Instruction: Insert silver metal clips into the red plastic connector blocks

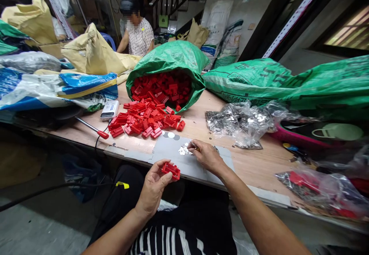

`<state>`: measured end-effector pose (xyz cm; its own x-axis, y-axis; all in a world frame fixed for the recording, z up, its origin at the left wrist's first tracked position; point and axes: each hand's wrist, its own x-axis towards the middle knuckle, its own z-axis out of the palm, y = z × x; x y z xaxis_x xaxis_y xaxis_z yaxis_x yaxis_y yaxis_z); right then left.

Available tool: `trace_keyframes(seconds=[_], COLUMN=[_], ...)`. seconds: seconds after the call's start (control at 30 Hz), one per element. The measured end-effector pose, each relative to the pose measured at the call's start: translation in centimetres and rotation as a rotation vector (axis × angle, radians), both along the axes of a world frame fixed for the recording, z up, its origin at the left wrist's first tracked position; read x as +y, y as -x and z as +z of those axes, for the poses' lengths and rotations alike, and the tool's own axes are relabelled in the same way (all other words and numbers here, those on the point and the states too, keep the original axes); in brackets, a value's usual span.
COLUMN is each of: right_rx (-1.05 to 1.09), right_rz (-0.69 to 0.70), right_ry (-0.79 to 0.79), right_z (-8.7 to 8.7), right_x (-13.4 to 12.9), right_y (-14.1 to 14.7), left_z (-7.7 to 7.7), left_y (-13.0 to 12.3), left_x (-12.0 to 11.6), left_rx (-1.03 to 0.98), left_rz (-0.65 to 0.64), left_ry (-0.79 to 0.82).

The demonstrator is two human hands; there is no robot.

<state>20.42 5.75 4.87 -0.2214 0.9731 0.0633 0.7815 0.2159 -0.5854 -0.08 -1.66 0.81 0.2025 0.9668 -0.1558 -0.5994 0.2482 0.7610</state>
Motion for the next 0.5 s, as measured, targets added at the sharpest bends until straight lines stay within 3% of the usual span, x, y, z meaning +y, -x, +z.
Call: trace_keyframes(seconds=[0.23,0.5], right_rx=[0.419,0.445], right_rz=[0.088,0.198], right_ry=[0.084,0.069], right_z=[0.4,0.1], right_x=[-4.6,-5.9], right_y=[2.4,3.0], left_z=[0.9,1.3], left_y=[-0.3,-0.5], left_x=[0.6,0.8], left_rx=[-0.023,-0.066], left_rz=[0.006,-0.033], left_ry=[0.019,0.004])
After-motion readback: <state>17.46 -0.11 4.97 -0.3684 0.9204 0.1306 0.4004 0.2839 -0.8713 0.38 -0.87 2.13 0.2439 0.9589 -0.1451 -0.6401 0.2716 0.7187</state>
